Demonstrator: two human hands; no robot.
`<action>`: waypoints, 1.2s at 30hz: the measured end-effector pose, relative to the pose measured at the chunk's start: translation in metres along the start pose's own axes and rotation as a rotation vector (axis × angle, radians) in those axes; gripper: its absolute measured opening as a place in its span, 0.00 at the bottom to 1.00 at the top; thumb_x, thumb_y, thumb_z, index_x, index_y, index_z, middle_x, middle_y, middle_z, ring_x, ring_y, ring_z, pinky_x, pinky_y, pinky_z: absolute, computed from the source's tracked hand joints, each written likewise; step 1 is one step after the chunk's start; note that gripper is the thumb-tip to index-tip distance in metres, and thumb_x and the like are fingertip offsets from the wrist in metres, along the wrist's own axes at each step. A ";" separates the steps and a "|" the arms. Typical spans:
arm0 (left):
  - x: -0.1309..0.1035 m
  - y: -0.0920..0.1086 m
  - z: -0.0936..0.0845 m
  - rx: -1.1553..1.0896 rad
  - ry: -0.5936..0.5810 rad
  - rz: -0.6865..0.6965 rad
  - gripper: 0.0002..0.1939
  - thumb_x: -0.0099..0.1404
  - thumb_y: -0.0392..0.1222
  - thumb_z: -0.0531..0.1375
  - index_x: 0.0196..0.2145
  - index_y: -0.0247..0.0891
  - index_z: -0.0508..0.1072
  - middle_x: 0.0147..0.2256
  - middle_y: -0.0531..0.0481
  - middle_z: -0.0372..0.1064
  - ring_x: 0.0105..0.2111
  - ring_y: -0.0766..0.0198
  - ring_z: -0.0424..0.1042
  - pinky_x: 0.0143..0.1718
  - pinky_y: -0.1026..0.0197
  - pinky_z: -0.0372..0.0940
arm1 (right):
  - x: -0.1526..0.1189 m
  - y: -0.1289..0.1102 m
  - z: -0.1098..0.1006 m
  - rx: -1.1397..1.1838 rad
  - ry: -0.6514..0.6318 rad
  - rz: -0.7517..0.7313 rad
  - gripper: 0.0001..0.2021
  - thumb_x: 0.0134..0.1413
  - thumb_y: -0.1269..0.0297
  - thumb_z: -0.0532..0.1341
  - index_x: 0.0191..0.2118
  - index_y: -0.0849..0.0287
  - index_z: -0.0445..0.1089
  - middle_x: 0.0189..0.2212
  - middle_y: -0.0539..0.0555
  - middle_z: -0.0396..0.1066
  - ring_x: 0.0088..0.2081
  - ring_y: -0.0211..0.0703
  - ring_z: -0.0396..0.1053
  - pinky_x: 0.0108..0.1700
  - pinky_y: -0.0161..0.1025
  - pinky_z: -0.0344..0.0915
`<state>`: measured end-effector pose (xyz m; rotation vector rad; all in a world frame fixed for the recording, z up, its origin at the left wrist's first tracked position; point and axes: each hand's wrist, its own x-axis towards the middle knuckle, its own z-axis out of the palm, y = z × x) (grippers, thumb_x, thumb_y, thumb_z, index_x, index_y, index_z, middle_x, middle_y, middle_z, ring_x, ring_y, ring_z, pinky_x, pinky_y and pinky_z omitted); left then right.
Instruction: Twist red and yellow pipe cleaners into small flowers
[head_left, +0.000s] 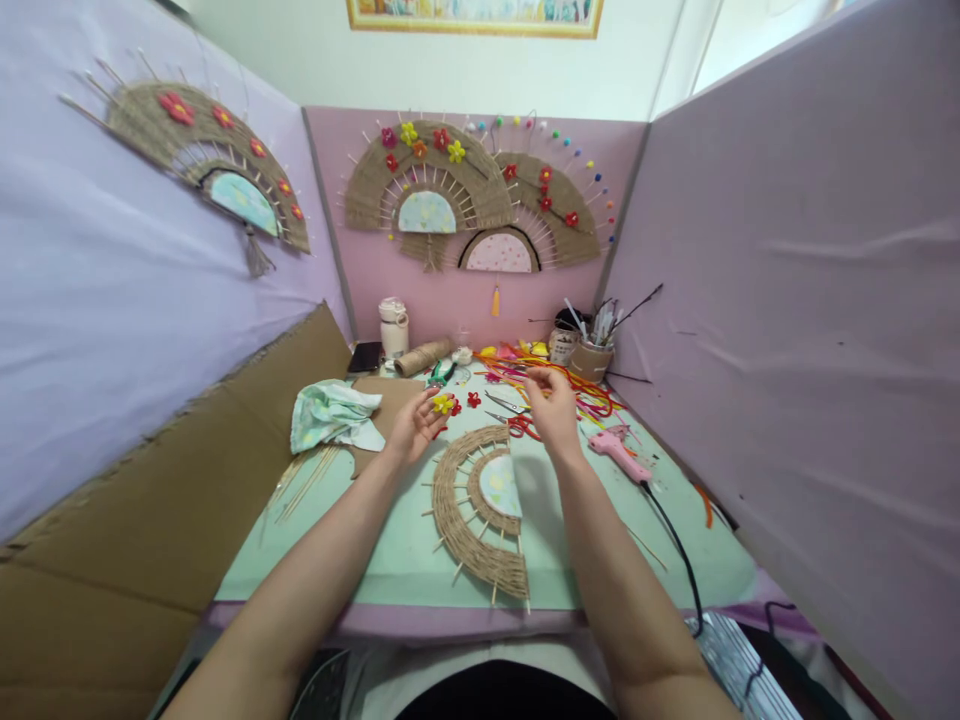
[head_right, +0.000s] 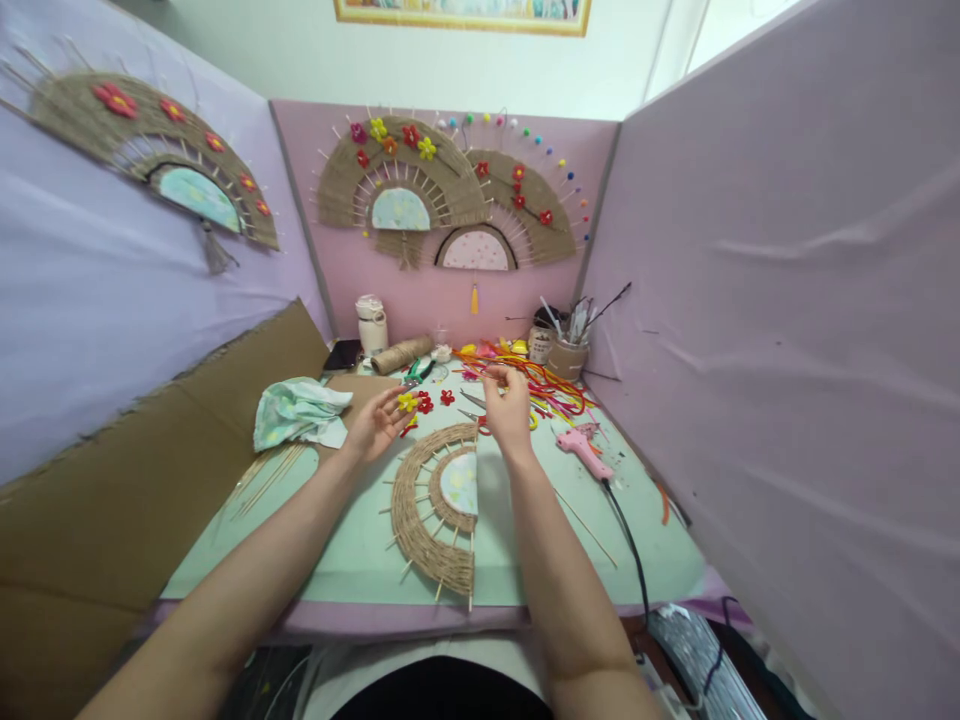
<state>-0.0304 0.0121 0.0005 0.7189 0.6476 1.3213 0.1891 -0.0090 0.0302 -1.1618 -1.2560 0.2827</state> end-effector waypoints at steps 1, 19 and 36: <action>0.000 0.000 0.000 0.001 -0.001 -0.004 0.12 0.59 0.41 0.57 0.40 0.34 0.70 0.39 0.43 0.72 0.39 0.61 0.73 0.42 0.61 0.67 | 0.006 -0.005 -0.009 -0.023 0.000 -0.023 0.11 0.50 0.63 0.55 0.37 0.61 0.68 0.36 0.56 0.71 0.37 0.42 0.66 0.42 0.39 0.62; 0.005 0.022 -0.012 -0.214 0.091 0.084 0.08 0.59 0.39 0.56 0.35 0.33 0.71 0.29 0.47 0.70 0.30 0.66 0.71 0.34 0.64 0.68 | 0.009 0.072 0.020 -0.864 -0.676 0.025 0.06 0.44 0.72 0.59 0.31 0.60 0.72 0.32 0.62 0.72 0.36 0.51 0.70 0.35 0.40 0.61; 0.002 0.027 -0.012 -0.348 -0.007 0.024 0.09 0.61 0.38 0.54 0.37 0.32 0.70 0.28 0.48 0.66 0.29 0.68 0.68 0.30 0.66 0.66 | 0.003 0.062 0.013 -0.404 -0.321 -0.051 0.17 0.51 0.69 0.52 0.48 0.61 0.65 0.39 0.59 0.70 0.38 0.45 0.67 0.42 0.41 0.62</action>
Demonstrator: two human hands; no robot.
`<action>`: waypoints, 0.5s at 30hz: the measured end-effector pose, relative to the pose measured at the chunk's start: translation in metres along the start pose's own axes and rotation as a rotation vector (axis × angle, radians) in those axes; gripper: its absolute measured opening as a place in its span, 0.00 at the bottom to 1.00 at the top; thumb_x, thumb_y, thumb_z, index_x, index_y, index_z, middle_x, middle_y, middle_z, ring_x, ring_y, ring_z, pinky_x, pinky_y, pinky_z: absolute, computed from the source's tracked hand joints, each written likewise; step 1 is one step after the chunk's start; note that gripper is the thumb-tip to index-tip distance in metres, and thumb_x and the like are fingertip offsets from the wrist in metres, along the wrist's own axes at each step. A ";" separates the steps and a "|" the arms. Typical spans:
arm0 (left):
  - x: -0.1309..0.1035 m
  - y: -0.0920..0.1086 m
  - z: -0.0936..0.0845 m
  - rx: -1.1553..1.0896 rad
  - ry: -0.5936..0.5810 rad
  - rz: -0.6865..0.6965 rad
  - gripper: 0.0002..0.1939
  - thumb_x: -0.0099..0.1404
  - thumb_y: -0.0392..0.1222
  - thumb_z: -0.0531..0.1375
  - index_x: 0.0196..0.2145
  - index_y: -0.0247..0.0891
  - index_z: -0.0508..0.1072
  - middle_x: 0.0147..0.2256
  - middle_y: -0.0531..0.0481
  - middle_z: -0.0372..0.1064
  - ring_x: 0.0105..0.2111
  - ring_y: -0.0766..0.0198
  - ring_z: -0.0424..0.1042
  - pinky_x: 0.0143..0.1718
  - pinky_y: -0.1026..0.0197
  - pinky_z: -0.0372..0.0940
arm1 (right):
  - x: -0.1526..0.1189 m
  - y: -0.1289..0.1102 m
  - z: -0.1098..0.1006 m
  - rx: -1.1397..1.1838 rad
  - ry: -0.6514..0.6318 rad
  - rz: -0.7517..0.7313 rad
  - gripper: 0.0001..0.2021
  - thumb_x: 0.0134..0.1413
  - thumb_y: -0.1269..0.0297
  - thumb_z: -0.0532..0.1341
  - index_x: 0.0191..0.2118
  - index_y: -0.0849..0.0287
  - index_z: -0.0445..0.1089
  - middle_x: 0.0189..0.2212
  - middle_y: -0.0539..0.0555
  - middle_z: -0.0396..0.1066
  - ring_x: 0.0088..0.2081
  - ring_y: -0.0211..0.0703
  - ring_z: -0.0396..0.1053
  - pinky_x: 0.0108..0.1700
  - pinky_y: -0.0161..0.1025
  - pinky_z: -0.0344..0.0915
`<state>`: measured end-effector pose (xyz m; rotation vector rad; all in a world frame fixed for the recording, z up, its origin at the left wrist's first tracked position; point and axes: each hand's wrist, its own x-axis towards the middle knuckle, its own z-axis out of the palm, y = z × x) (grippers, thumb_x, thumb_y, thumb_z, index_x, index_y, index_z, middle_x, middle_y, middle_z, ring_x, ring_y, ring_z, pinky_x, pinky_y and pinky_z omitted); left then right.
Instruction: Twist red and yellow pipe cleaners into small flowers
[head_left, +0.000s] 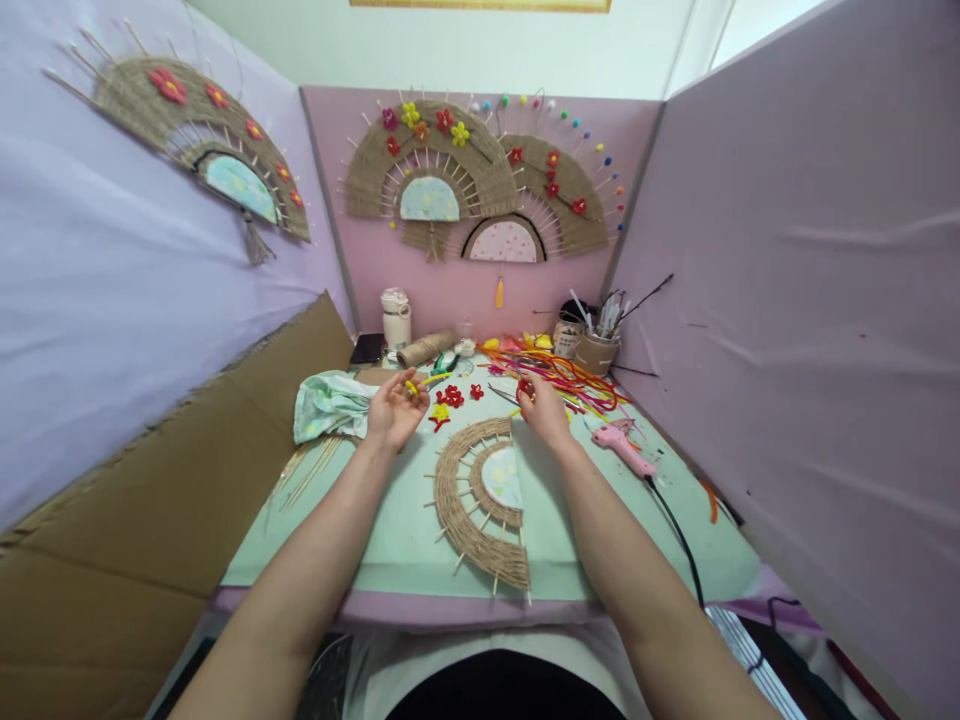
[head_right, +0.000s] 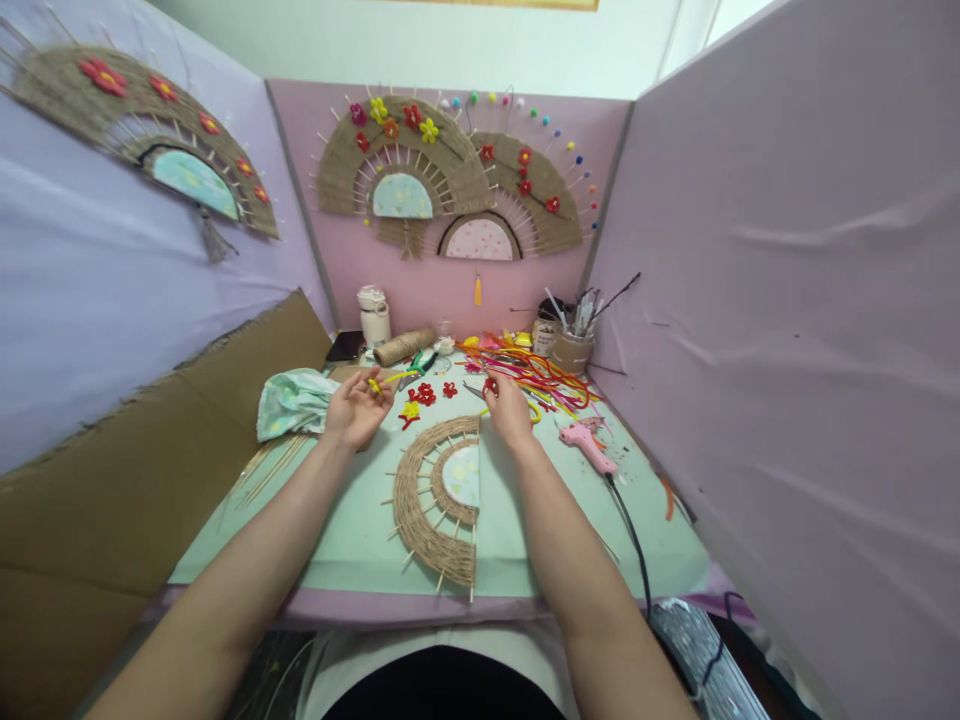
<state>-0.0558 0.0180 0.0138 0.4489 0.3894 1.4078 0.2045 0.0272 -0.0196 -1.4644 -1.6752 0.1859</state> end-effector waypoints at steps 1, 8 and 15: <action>-0.002 -0.001 0.001 0.002 -0.019 -0.012 0.09 0.61 0.38 0.54 0.37 0.32 0.70 0.28 0.48 0.65 0.29 0.68 0.67 0.30 0.66 0.66 | -0.001 -0.003 0.003 0.112 -0.004 -0.027 0.18 0.51 0.68 0.52 0.49 0.61 0.65 0.39 0.58 0.70 0.35 0.43 0.68 0.40 0.40 0.63; -0.008 -0.008 0.007 0.014 -0.090 -0.050 0.08 0.62 0.31 0.52 0.37 0.35 0.68 0.24 0.53 0.59 0.22 0.73 0.60 0.22 0.71 0.59 | -0.027 -0.040 0.030 0.506 -0.278 -0.132 0.18 0.51 0.65 0.51 0.49 0.56 0.62 0.38 0.52 0.68 0.24 0.33 0.67 0.29 0.34 0.64; -0.006 -0.010 0.006 0.000 -0.105 -0.064 0.09 0.60 0.29 0.50 0.35 0.34 0.69 0.24 0.51 0.59 0.21 0.73 0.59 0.22 0.70 0.57 | -0.036 -0.051 0.029 0.419 -0.310 -0.199 0.16 0.47 0.64 0.56 0.45 0.56 0.65 0.27 0.47 0.65 0.25 0.34 0.60 0.30 0.32 0.59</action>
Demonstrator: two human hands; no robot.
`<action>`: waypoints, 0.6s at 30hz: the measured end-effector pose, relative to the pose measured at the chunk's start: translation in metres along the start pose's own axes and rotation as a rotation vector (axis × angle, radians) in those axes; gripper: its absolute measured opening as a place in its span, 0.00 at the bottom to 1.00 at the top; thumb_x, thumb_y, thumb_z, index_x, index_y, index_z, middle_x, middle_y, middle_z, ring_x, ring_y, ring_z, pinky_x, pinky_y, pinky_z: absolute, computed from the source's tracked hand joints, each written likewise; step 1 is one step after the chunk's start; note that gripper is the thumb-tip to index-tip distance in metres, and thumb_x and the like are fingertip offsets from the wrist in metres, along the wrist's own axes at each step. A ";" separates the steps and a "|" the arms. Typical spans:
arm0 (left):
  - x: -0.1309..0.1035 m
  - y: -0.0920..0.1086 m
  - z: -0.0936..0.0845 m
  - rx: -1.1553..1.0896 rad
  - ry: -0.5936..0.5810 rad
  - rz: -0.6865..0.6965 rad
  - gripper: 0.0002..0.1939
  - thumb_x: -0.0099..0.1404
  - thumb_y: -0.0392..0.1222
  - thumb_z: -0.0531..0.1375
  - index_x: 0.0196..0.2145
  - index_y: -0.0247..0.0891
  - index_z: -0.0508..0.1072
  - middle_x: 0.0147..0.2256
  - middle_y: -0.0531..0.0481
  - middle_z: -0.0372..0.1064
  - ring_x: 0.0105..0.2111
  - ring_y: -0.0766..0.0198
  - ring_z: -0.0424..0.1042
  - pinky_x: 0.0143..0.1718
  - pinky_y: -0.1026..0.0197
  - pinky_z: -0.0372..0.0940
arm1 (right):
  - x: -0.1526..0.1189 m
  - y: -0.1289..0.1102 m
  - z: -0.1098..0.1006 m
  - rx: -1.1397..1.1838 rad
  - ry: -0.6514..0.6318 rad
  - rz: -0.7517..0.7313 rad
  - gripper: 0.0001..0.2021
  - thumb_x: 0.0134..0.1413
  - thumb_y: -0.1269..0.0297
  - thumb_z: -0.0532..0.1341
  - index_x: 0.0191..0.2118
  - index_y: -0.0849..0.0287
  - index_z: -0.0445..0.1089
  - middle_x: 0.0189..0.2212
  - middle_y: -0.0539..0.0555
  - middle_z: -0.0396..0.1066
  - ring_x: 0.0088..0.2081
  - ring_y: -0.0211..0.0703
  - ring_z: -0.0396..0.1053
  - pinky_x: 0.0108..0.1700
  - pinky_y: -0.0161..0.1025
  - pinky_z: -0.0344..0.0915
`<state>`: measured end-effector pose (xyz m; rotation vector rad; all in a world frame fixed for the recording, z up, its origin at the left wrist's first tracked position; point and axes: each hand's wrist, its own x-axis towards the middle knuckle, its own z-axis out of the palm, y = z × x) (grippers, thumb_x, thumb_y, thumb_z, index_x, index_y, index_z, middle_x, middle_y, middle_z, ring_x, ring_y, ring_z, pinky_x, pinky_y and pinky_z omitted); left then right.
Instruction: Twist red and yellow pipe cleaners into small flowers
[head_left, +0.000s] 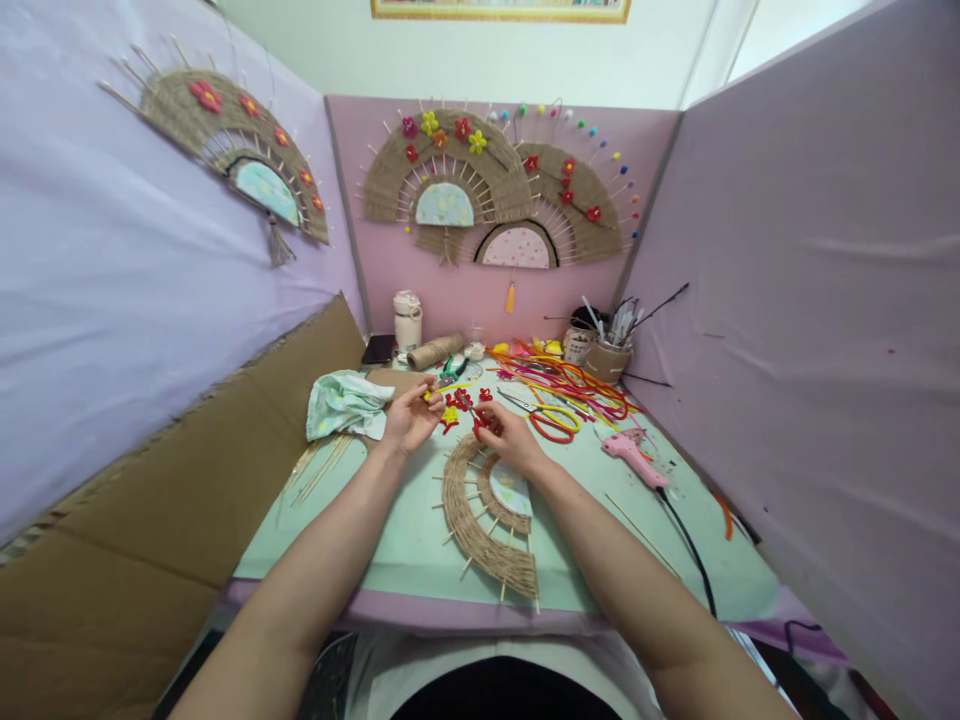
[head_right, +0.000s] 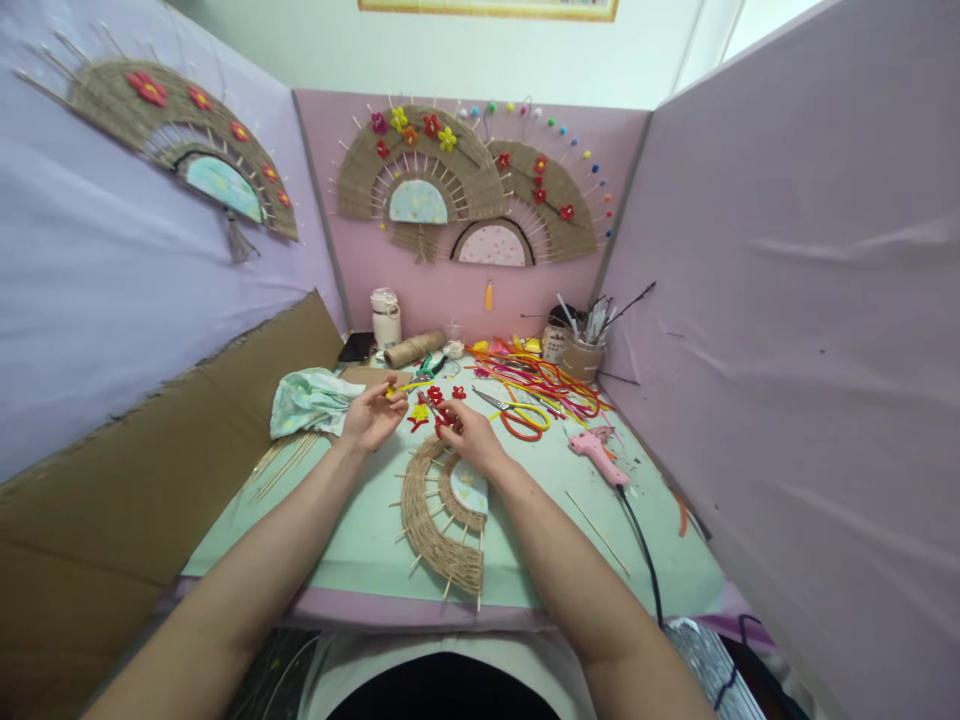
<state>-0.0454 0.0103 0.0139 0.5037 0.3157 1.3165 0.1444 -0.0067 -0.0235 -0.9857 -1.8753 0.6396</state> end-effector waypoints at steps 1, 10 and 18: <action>0.000 0.000 0.000 -0.003 0.001 -0.004 0.09 0.60 0.29 0.50 0.34 0.33 0.69 0.24 0.51 0.59 0.21 0.73 0.59 0.22 0.70 0.56 | 0.000 -0.001 0.001 0.009 0.006 0.011 0.16 0.46 0.63 0.57 0.44 0.56 0.65 0.26 0.47 0.64 0.24 0.34 0.59 0.28 0.32 0.58; -0.003 -0.006 0.001 -0.001 -0.005 -0.034 0.12 0.57 0.28 0.50 0.36 0.32 0.70 0.27 0.49 0.61 0.22 0.73 0.60 0.24 0.68 0.58 | -0.002 -0.002 0.003 -0.101 0.007 0.037 0.16 0.42 0.61 0.61 0.41 0.56 0.68 0.24 0.45 0.65 0.23 0.34 0.57 0.28 0.31 0.57; -0.006 -0.013 0.004 0.111 -0.055 -0.077 0.16 0.54 0.27 0.51 0.39 0.30 0.71 0.25 0.49 0.61 0.23 0.71 0.61 0.23 0.68 0.58 | -0.002 0.000 0.000 -0.185 -0.016 0.017 0.17 0.44 0.65 0.59 0.43 0.54 0.68 0.28 0.47 0.69 0.25 0.35 0.61 0.30 0.32 0.58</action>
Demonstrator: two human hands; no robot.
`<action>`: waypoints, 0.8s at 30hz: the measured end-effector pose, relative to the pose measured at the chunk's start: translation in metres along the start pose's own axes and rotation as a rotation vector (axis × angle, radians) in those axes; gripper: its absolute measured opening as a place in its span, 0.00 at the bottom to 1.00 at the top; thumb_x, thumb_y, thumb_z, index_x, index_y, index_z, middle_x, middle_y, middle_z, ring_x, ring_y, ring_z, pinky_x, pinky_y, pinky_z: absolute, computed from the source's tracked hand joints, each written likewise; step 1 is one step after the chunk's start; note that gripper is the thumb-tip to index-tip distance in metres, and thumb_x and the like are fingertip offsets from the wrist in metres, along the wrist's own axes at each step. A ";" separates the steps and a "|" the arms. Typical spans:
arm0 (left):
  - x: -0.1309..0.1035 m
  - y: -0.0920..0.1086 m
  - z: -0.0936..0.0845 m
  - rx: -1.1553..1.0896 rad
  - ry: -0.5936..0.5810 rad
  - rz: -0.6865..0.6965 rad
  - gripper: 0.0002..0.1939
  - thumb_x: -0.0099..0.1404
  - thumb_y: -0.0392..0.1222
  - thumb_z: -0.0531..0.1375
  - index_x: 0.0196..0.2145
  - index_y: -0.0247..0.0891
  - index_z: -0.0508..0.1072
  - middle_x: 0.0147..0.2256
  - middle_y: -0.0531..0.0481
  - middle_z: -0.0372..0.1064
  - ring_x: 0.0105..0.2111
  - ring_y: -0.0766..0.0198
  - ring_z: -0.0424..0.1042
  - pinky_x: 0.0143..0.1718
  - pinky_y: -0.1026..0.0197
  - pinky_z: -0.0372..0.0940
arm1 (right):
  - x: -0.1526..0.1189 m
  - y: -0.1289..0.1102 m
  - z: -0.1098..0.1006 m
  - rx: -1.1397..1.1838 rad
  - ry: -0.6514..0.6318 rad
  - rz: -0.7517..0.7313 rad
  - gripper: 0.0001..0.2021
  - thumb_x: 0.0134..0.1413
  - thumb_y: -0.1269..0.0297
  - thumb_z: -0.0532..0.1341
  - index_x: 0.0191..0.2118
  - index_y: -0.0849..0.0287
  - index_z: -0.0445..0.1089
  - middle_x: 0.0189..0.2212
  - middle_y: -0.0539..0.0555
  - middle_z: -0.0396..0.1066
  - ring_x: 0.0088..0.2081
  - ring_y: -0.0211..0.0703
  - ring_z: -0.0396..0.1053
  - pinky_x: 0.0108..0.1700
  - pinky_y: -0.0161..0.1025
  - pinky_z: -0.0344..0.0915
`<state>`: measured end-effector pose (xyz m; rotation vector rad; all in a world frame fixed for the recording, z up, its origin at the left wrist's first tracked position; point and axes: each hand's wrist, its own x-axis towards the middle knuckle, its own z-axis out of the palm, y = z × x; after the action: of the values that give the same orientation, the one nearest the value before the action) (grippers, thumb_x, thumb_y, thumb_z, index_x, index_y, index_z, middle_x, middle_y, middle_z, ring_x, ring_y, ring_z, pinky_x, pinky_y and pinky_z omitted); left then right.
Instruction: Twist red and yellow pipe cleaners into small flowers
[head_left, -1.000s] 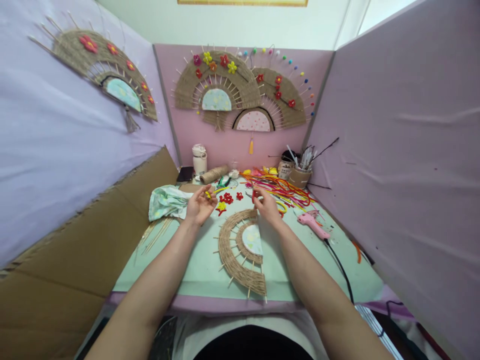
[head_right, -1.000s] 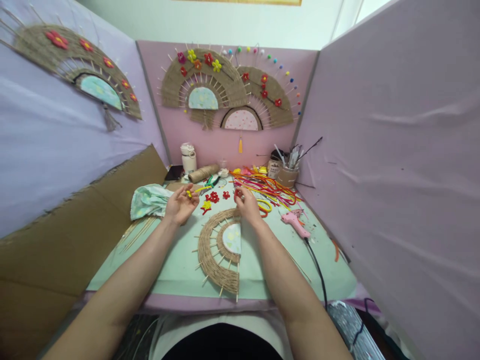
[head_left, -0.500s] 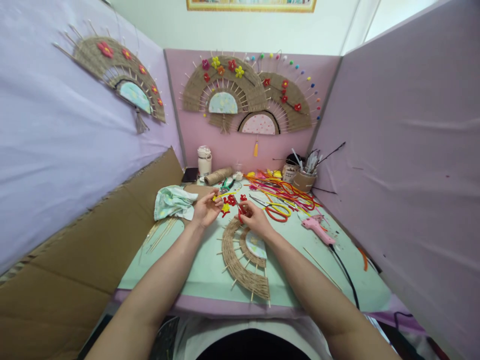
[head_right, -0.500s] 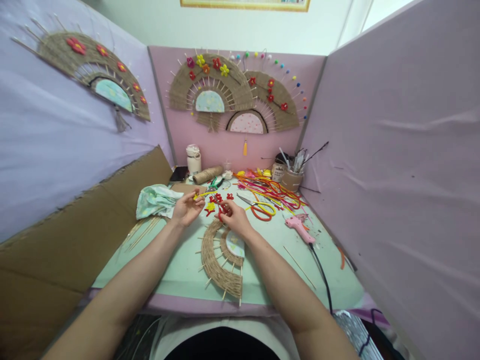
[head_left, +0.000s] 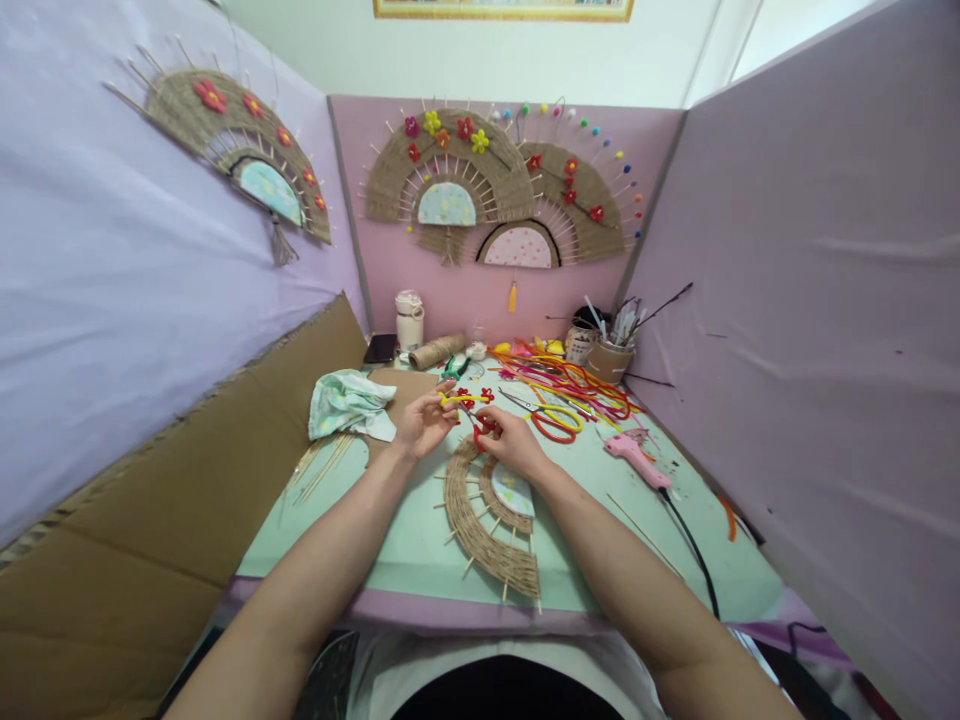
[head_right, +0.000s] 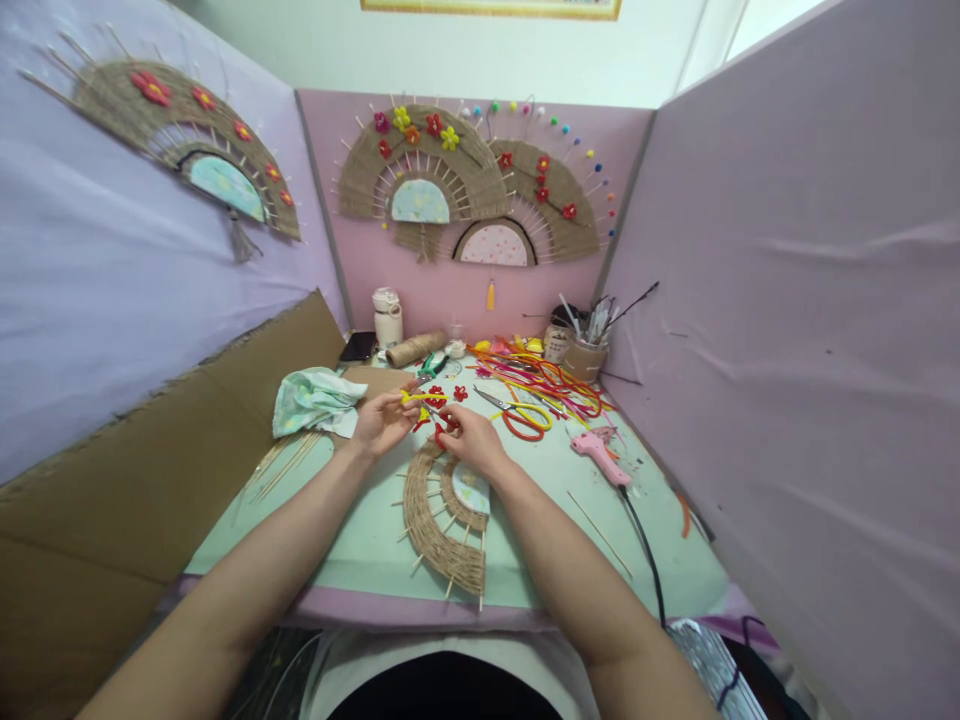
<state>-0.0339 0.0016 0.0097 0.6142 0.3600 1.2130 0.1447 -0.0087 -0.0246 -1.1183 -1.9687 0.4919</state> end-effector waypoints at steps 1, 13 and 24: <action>0.000 -0.002 0.001 0.026 -0.004 -0.006 0.16 0.53 0.27 0.52 0.39 0.30 0.71 0.24 0.50 0.61 0.22 0.71 0.61 0.23 0.69 0.58 | 0.000 0.000 0.000 -0.010 -0.006 0.002 0.17 0.44 0.66 0.59 0.44 0.54 0.68 0.28 0.47 0.69 0.26 0.36 0.61 0.31 0.32 0.58; 0.010 -0.019 -0.006 0.576 0.327 0.244 0.20 0.50 0.33 0.62 0.41 0.40 0.64 0.37 0.51 0.62 0.29 0.68 0.71 0.33 0.63 0.66 | 0.001 0.005 -0.003 -0.155 0.019 0.083 0.15 0.48 0.67 0.58 0.44 0.51 0.67 0.33 0.49 0.72 0.32 0.39 0.67 0.34 0.34 0.58; 0.009 -0.033 -0.019 1.231 0.302 0.602 0.08 0.53 0.36 0.60 0.33 0.37 0.68 0.40 0.49 0.57 0.32 0.68 0.70 0.34 0.61 0.70 | 0.000 0.004 -0.004 -0.299 0.010 0.104 0.14 0.50 0.65 0.58 0.46 0.51 0.65 0.36 0.50 0.72 0.36 0.40 0.68 0.35 0.33 0.57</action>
<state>-0.0168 0.0078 -0.0246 1.6811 1.2824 1.5907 0.1503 -0.0068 -0.0249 -1.4105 -2.0272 0.2487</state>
